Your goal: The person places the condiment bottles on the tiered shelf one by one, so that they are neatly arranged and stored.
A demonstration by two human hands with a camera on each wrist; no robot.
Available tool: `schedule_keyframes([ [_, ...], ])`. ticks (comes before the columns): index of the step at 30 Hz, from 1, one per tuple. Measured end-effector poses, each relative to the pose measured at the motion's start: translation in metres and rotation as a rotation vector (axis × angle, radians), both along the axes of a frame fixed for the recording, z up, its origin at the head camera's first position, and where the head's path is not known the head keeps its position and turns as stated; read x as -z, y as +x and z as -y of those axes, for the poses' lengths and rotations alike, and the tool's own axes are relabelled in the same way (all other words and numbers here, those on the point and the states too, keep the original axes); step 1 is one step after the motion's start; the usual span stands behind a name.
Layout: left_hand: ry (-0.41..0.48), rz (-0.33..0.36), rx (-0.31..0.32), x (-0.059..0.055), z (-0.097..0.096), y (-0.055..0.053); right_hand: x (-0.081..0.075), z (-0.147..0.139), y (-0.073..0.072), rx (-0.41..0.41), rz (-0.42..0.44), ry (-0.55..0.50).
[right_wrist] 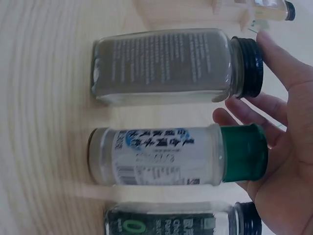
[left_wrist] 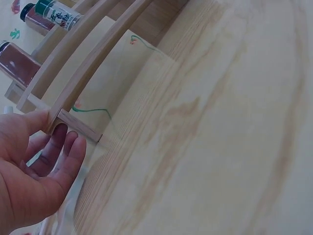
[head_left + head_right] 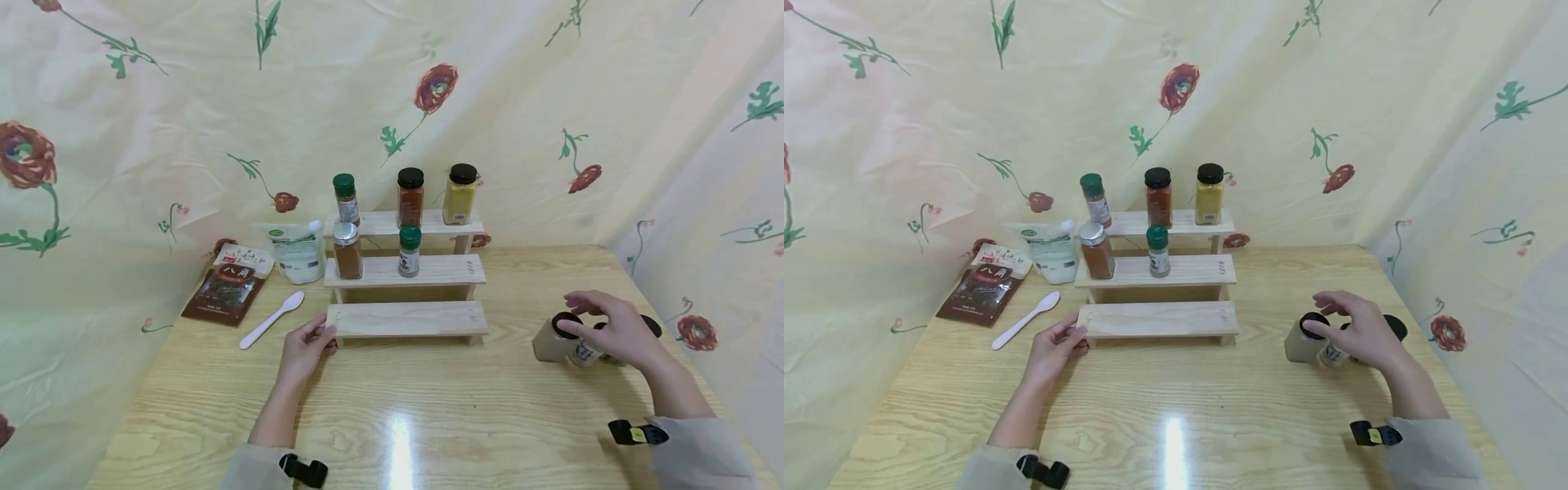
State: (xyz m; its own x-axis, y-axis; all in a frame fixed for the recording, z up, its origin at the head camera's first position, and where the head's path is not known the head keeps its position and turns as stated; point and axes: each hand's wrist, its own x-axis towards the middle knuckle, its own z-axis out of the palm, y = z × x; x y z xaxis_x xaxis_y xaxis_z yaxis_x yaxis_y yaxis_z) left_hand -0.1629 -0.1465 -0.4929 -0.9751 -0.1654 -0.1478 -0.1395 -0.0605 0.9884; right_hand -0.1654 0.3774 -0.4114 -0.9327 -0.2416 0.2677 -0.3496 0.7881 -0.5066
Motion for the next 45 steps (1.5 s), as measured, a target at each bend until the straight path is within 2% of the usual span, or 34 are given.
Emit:
schedule_keyframes([
  [7, -0.001, 0.011, -0.003, 0.000, 0.000, 0.000, 0.004, -0.003, 0.002, -0.050, 0.034, 0.005],
  [12, 0.005, 0.012, 0.000, 0.000, -0.001, 0.000, 0.004, -0.004, 0.002, -0.064, 0.058, 0.054],
  [18, 0.005, 0.002, -0.001, -0.001, -0.001, 0.000, 0.003, -0.005, 0.000, -0.124, 0.021, 0.068],
  [23, 0.010, 0.005, -0.006, -0.001, 0.000, 0.000, 0.006, -0.005, -0.001, -0.132, -0.026, 0.093],
  [29, 0.009, 0.001, -0.010, -0.001, -0.001, 0.000, 0.006, 0.000, -0.004, -0.152, -0.082, 0.052],
  [35, 0.010, 0.002, -0.016, 0.000, -0.001, 0.000, -0.001, 0.012, -0.011, -0.102, -0.139, 0.020],
  [45, -0.002, 0.015, -0.014, -0.001, -0.001, -0.001, -0.031, 0.038, -0.032, -0.120, -0.222, -0.013],
])
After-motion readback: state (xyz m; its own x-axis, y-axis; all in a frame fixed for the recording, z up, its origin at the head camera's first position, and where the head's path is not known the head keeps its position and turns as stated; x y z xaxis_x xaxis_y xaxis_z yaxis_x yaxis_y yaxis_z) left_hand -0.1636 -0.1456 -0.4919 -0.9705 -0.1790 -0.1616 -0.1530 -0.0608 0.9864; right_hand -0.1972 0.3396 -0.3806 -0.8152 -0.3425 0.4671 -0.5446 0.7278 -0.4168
